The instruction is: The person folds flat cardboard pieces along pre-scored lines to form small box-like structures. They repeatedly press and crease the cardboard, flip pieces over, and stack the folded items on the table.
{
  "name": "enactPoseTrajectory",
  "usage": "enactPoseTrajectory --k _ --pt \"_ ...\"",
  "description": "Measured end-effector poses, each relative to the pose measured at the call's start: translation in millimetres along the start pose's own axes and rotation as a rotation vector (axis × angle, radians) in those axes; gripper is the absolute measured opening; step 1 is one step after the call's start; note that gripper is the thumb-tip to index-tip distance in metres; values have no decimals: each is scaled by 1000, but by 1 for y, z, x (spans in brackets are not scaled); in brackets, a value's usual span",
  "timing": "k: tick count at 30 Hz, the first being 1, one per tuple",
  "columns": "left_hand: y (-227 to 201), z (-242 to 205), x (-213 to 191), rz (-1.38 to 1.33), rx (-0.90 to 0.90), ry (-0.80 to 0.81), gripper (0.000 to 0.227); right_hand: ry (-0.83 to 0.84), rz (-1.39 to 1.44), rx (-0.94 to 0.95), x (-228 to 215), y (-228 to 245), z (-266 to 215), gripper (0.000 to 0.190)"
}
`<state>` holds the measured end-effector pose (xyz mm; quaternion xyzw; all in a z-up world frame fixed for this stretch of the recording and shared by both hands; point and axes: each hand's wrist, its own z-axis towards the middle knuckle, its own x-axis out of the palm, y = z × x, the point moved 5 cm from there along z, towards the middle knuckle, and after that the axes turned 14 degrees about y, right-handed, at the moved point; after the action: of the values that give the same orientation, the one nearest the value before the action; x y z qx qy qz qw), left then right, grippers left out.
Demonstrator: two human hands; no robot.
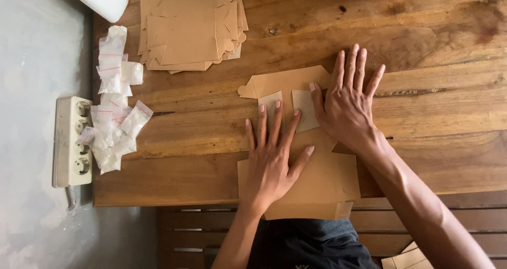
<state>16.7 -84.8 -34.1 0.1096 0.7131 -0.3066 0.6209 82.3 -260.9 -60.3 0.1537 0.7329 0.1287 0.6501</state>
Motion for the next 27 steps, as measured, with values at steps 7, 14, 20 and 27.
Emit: enactPoseTrajectory --k 7,14,20,27 --pt "0 -1 -1 -17 -4 26 74 29 37 -2 0 6 -39 85" --pt "-1 -2 -3 4 -4 12 74 -27 35 15 3 22 -86 81" --pt "-1 -3 -2 -15 -6 1 73 -10 60 11 5 22 -92 81" --pt "-3 -3 -4 35 -12 31 72 -15 50 -19 3 13 -49 82"
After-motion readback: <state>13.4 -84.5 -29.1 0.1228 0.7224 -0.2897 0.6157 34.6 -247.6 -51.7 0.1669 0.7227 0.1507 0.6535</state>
